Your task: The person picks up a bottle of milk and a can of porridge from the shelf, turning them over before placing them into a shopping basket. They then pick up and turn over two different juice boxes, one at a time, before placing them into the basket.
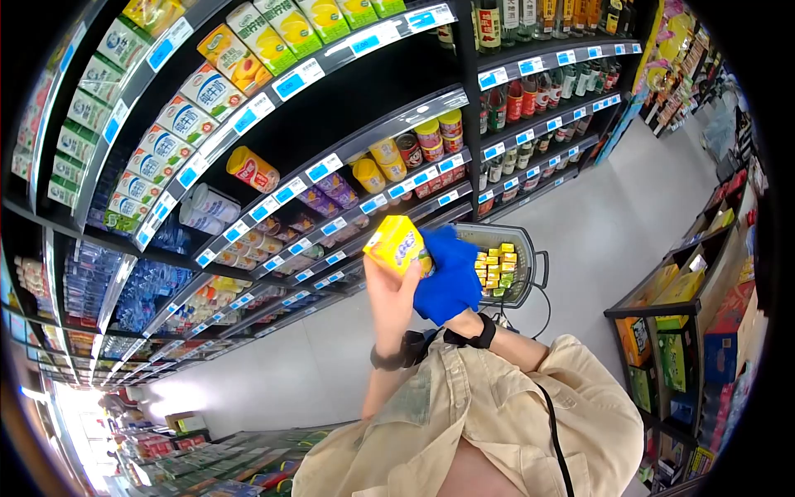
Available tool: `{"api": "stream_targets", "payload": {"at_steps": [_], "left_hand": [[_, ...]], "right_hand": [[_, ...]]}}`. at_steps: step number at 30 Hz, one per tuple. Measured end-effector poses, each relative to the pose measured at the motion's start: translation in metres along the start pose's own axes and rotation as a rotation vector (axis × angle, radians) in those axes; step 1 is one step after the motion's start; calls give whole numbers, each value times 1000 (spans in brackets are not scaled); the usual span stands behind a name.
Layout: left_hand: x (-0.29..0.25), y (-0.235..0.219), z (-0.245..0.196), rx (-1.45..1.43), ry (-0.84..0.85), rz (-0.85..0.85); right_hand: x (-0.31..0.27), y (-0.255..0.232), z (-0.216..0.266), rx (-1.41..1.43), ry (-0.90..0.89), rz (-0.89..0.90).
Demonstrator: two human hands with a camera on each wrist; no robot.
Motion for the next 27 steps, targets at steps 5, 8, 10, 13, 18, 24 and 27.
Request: {"api": "stream_targets", "payload": {"at_steps": [5,8,10,13,18,24,27], "left_hand": [[4,-19,7,-505,-290,-212],[-1,-29,18,-481,-317,-234],[-1,-27,17,-371,-339,-158],[-6,-16,14,-227,-272,-47],[-15,-6,22,-288,-208,-213],[-2,-17,20,-338,-127,-374],[0,-23,14,-300,-96,-405]], "right_hand": [[2,-10,-20,-185,-143,357],[0,-9,-13,-116,-92,430],[5,-7,-5,-194,-220,392],[16,-8,-2,-113,-47,451],[26,-11,13,-152,-17,476],[5,-17,-2,20,209,523],[4,-23,2,-209,-168,518]]}}
Point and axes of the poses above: each hand's wrist, its own x-axis towards the middle knuckle, its own y-axis out of the palm, z = x × y, the point moved 3 cm from there along x, towards the middle knuckle, and after that the axes turned 2 degrees about -y, right-handed, at the moved point
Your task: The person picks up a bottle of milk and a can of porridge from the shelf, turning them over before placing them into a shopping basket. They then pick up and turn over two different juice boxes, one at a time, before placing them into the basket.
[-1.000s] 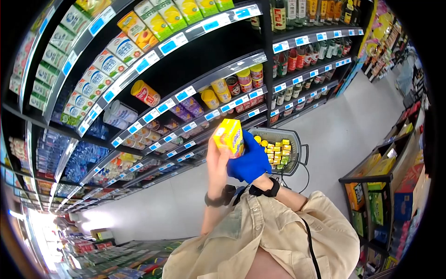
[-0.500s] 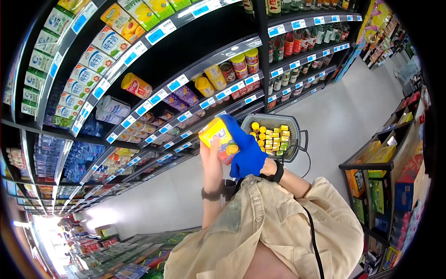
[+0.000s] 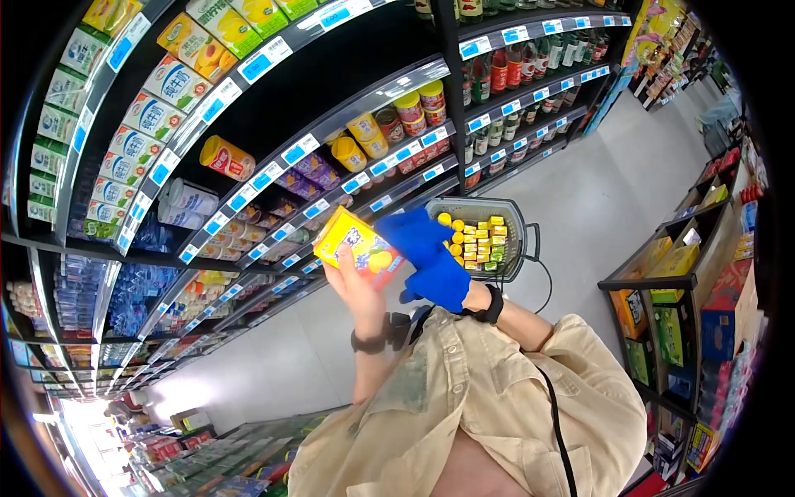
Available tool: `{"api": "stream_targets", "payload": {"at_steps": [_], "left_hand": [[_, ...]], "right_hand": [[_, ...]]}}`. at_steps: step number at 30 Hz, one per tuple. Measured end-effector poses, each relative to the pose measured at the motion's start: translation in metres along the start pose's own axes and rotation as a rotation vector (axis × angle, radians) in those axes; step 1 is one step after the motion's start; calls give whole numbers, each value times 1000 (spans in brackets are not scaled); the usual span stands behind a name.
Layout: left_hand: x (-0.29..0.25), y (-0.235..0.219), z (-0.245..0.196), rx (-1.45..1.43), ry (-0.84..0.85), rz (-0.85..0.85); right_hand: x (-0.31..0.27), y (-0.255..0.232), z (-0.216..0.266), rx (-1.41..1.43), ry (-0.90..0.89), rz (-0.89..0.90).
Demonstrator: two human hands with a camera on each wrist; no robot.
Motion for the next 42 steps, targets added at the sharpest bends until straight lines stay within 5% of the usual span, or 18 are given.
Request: {"api": "stream_targets", "payload": {"at_steps": [4,6,9,10,12,16,17,19,22,24,25,27,34,37,40,42], "left_hand": [[-4,-12,4,59,-94,63],[-13,-3,0,24,-240,98],[-12,-7,19,-64,-160,171],[-13,0,14,-56,-165,227],[-11,4,15,-16,-143,280],[-5,37,-2,105,153,564],[-6,39,1,211,209,501],[-6,44,6,425,325,373],[-22,55,14,329,226,476],[-26,59,21,369,173,407],[-24,58,25,309,97,387],[-17,56,28,178,-23,390],[-22,59,20,125,-44,419],[-16,54,21,156,39,360],[-12,50,16,156,110,326],[-11,49,12,141,121,316]], "right_hand": [[13,4,-2,307,340,73],[19,-1,4,357,405,73],[22,2,-7,239,308,-106],[24,-15,14,371,632,58],[12,5,-21,198,241,-227],[6,-4,-12,-247,307,-207],[5,-6,-8,-258,313,-221],[4,-11,7,-72,319,-282],[-4,-12,-4,-16,266,-493],[-7,-7,-10,322,73,-615],[-10,-17,-2,223,207,-478],[-12,-23,0,-293,-113,-509],[1,-44,24,213,-28,-254],[4,-45,30,264,-10,-219],[3,-37,24,178,263,-72],[3,-36,27,208,268,-71]]}}
Point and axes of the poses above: each hand's wrist, its own x-axis towards the middle knuckle, its own y-axis out of the palm, z = x × y, the point moved 3 cm from there along x, towards the middle knuckle, and after that the axes turned 2 degrees about -y, right-handed, at the moved point
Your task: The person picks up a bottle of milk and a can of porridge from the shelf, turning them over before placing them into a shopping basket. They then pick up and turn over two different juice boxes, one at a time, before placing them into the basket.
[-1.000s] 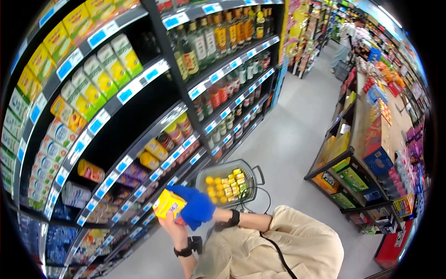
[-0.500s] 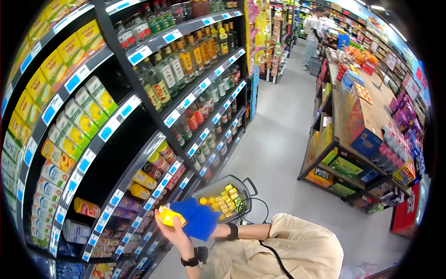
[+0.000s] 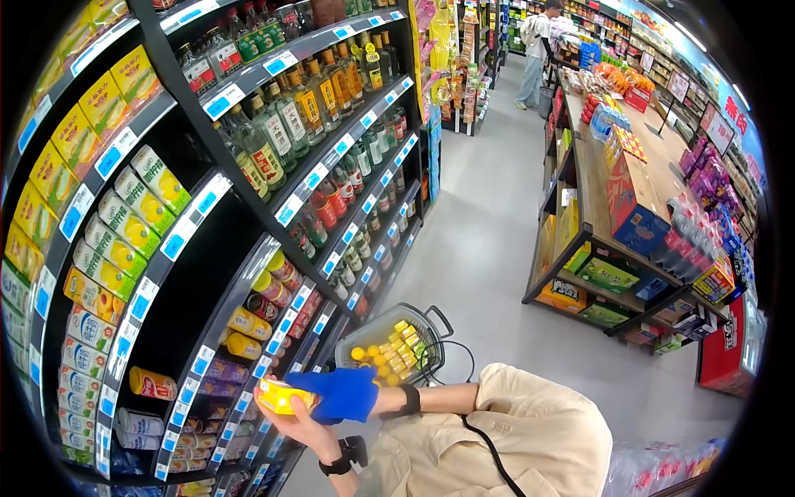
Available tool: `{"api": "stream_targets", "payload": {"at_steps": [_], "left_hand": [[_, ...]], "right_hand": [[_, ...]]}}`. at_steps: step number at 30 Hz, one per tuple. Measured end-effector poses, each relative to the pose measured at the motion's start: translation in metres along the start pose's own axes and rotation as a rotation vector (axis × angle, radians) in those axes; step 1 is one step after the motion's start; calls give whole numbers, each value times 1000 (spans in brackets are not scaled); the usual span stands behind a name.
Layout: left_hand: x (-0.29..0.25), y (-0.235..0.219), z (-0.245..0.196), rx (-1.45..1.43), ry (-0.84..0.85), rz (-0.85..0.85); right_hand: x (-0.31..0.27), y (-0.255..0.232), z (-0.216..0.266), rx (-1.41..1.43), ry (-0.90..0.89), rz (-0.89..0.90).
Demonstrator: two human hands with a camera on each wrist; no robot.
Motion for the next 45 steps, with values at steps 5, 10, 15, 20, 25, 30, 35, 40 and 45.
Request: {"api": "stream_targets", "payload": {"at_steps": [5,10,15,20,25,30,35,40,45], "left_hand": [[2,1,-9,-21,-62,147],[-7,1,-4,-53,-131,216],[0,-7,-1,-64,-20,163],[19,-14,-18,-213,43,56],[25,-26,-10,-588,-134,139],[22,-27,25,-528,-279,2],[19,-34,30,-231,-206,-54],[12,-27,14,-120,-236,37],[2,-21,12,-34,-254,105]], "right_hand": [[11,16,-35,-182,-320,-240],[22,8,-25,-193,-391,-264],[22,14,-18,-105,-265,-104],[13,28,-29,196,-84,-16],[10,30,-38,390,159,-58],[12,29,-57,-36,67,-139],[16,37,-63,-113,-105,-282],[15,35,-48,-152,-259,-246],[28,24,-39,92,-146,-238]]}}
Point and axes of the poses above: each hand's wrist, its own x-axis towards the middle knuckle, its own y-axis out of the palm, z = x × y, the point moved 3 cm from there along x, towards the middle knuckle, and after that the axes turned 2 degrees about -y, right-handed, at the moved point
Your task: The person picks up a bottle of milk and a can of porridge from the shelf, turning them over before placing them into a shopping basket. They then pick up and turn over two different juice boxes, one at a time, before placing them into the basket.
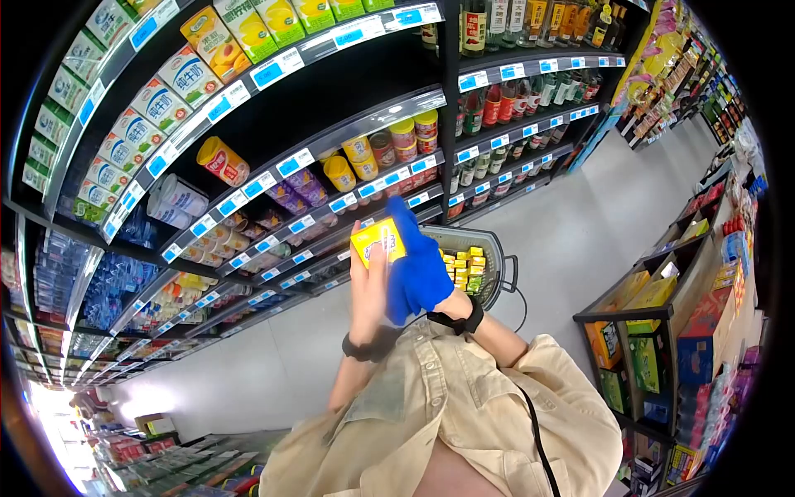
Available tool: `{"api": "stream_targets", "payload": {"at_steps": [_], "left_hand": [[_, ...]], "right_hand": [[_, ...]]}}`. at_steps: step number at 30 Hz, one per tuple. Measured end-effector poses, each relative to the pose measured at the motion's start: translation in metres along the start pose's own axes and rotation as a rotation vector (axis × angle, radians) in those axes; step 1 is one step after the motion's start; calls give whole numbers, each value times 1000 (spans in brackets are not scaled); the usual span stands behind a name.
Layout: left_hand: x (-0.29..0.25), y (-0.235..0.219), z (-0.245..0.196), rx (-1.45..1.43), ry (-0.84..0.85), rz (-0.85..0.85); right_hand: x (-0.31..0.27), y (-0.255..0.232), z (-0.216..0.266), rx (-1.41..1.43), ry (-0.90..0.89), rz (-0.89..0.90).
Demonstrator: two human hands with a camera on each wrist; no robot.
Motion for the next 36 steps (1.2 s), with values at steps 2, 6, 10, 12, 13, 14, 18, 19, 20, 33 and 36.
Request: {"api": "stream_targets", "payload": {"at_steps": [2,6,10,12,13,14,18,19,20,33,36], "left_hand": [[0,2,1,-69,33,-14],[7,-1,-1,-199,130,-160],[16,-16,-5,-225,135,-237],[15,-17,-10,-189,148,-213],[14,-16,-12,-155,140,-202],[13,-14,-14,-122,133,-190],[6,-6,-9,22,135,-47],[3,0,-11,49,129,-36],[2,3,-11,67,157,-20],[1,2,-30,621,-69,444],[0,1,-20,514,-39,355]], "right_hand": [[1,7,7,-171,-114,-76],[-4,9,13,-124,-65,43],[-7,13,21,-451,-319,58],[-12,13,2,-284,-224,141],[-13,13,-2,-194,-128,177],[-13,13,-3,-108,-30,203],[7,5,15,30,151,200],[11,2,10,9,97,180],[13,-1,6,47,94,162],[20,-36,30,-203,-129,361],[19,-35,32,-242,-93,292]]}}
Point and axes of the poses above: each hand's wrist, its own x-axis towards the middle knuckle, its own y-axis out of the palm, z = x × y, the point moved 3 cm from there along x, towards the middle knuckle, and after that the axes turned 2 degrees about -y, right-handed, at the moved point
